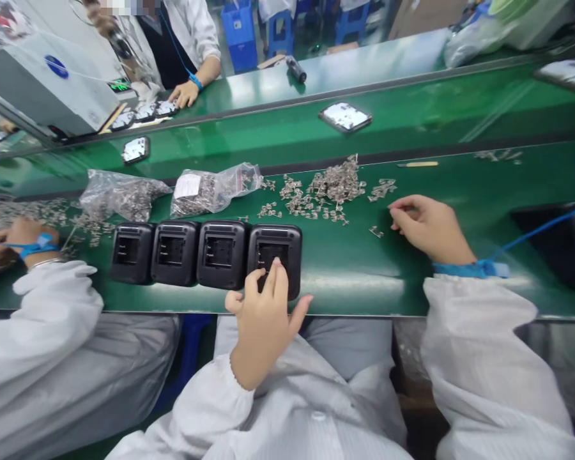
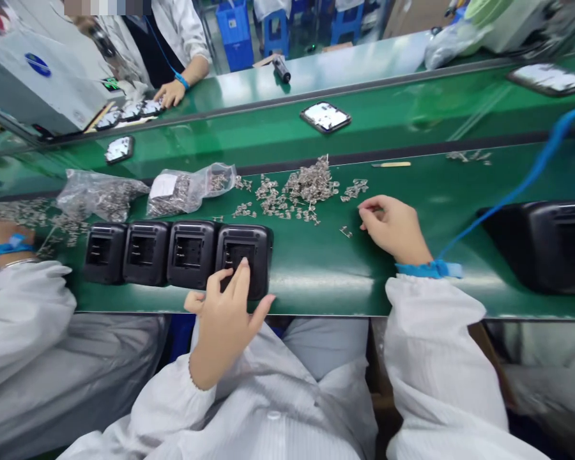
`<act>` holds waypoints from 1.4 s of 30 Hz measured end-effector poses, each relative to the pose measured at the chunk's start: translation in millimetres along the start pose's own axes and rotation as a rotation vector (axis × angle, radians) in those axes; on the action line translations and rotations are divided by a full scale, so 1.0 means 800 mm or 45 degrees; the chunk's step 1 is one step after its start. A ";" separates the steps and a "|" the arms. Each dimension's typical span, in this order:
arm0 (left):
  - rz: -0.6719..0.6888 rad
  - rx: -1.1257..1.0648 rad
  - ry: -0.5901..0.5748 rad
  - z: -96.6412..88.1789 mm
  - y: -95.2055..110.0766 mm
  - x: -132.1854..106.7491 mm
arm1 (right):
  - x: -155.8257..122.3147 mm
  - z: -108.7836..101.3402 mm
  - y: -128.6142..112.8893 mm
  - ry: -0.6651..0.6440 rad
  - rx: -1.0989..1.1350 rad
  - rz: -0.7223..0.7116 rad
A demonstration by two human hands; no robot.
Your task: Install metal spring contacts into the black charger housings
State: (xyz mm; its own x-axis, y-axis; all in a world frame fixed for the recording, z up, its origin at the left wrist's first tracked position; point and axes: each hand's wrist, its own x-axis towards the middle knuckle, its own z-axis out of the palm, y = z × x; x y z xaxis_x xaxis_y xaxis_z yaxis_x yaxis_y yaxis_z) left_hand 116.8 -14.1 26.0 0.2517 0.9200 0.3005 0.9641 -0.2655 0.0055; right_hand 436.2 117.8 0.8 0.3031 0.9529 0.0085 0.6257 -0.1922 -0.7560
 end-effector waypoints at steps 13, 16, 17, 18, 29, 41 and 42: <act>-0.089 -0.024 0.187 0.016 -0.003 0.009 | -0.018 -0.005 0.016 -0.331 -0.163 -0.720; -0.026 -0.198 0.443 0.028 0.017 0.010 | -0.023 -0.004 0.016 -0.195 -0.110 -0.682; 0.101 -0.291 0.496 0.034 0.028 0.013 | -0.024 -0.005 0.016 -0.153 -0.059 -0.667; 0.276 -0.381 0.505 0.041 0.040 0.018 | -0.024 -0.006 0.017 -0.126 0.008 -0.645; 0.743 -0.299 -0.181 0.075 0.099 0.072 | -0.018 -0.008 0.026 -0.019 0.798 -0.181; 0.784 -0.309 -0.139 0.081 0.092 0.067 | -0.035 -0.012 0.035 0.320 0.665 -0.214; 0.791 -0.304 -0.130 0.081 0.092 0.066 | -0.036 -0.019 0.037 0.377 0.662 -0.217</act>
State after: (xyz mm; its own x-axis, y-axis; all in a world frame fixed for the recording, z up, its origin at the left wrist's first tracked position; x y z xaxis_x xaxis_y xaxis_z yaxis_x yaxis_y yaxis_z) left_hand 206.2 33.7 -19.6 0.7715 0.5954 0.2240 0.5955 -0.7998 0.0750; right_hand 456.9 80.8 -12.2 0.4633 0.8402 0.2820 0.2737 0.1670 -0.9472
